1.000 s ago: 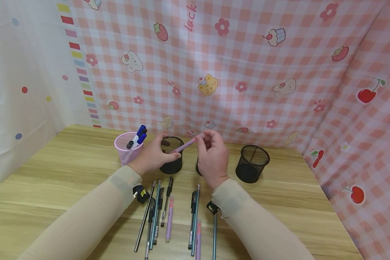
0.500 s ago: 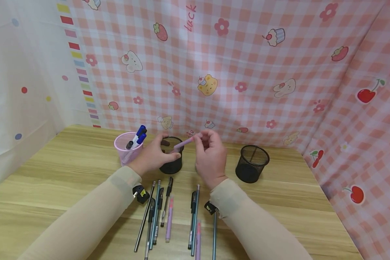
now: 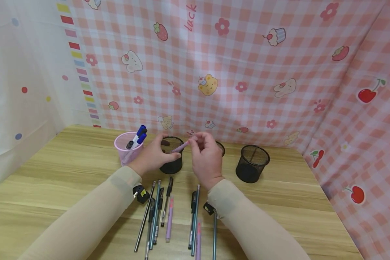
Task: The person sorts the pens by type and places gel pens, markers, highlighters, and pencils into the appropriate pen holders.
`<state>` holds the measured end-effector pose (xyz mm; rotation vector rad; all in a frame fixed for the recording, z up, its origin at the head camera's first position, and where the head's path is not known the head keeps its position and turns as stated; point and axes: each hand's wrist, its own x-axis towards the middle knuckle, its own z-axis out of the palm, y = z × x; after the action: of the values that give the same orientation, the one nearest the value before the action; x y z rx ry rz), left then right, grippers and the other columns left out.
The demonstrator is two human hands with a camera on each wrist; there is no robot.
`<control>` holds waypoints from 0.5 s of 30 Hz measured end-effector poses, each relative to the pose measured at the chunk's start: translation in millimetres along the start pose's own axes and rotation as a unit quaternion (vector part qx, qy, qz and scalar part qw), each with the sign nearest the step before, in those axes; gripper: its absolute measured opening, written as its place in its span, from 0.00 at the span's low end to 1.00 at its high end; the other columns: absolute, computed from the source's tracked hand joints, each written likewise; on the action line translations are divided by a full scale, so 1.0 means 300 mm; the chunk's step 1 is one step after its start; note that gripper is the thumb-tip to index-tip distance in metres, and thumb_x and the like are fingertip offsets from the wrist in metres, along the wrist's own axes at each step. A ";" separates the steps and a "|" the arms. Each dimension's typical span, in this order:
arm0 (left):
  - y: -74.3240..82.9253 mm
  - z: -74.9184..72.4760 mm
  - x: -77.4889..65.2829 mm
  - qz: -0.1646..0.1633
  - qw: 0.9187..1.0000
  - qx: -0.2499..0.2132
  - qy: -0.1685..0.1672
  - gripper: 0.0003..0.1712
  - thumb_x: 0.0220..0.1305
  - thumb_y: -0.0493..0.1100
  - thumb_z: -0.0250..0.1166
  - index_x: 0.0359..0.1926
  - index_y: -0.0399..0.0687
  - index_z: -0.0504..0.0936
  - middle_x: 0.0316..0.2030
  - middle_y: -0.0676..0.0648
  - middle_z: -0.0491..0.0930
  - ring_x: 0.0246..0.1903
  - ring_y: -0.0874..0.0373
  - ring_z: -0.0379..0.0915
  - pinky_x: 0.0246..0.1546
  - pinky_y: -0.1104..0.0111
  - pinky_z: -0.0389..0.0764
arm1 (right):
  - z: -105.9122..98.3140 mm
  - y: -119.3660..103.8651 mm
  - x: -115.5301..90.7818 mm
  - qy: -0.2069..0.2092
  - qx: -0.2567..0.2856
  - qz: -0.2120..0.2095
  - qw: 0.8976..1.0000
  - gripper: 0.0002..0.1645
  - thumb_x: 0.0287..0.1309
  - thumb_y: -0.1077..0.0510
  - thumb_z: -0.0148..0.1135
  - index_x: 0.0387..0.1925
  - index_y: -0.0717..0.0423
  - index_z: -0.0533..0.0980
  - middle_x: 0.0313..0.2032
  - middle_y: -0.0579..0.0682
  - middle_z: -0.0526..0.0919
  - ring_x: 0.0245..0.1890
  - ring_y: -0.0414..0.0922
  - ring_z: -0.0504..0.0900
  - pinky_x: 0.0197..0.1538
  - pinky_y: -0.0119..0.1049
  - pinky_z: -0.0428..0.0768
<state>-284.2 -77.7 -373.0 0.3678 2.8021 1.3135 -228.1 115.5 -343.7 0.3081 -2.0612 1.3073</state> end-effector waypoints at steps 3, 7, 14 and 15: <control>0.001 0.001 0.001 0.000 1.000 0.002 0.001 0.60 0.57 0.72 0.73 0.81 0.56 0.56 0.70 0.37 0.74 0.64 0.41 0.77 0.64 0.46 0.80 | -0.002 0.008 -0.002 -0.008 -0.020 0.008 1.000 0.12 0.71 0.60 0.67 0.49 0.65 0.79 0.39 0.57 0.90 0.33 0.47 0.84 0.34 0.26 0.75; 0.002 0.001 0.001 -0.001 1.000 0.001 0.001 0.60 0.57 0.72 0.73 0.81 0.56 0.56 0.70 0.36 0.74 0.64 0.41 0.77 0.63 0.46 0.80 | -0.001 0.016 -0.007 -0.019 -0.035 0.014 0.999 0.12 0.71 0.59 0.67 0.49 0.63 0.79 0.39 0.55 0.90 0.33 0.46 0.84 0.34 0.28 0.76; 0.003 0.002 0.000 -0.003 1.000 -0.002 0.000 0.61 0.57 0.72 0.73 0.81 0.55 0.55 0.70 0.37 0.74 0.63 0.42 0.78 0.63 0.46 0.80 | 0.006 0.023 -0.014 -0.035 -0.063 0.017 0.997 0.11 0.71 0.57 0.68 0.49 0.60 0.80 0.39 0.53 0.91 0.33 0.46 0.85 0.35 0.32 0.78; 0.002 0.002 0.000 -0.003 1.000 -0.002 0.000 0.61 0.57 0.72 0.73 0.81 0.55 0.55 0.70 0.36 0.74 0.63 0.42 0.78 0.63 0.46 0.80 | 0.006 0.024 -0.015 -0.037 -0.068 0.019 0.997 0.12 0.71 0.56 0.68 0.48 0.60 0.80 0.39 0.53 0.91 0.34 0.46 0.85 0.35 0.33 0.79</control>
<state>-283.9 -76.8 -372.9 0.3578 2.7989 1.3172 -229.3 116.6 -352.1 0.2621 -2.2158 1.1860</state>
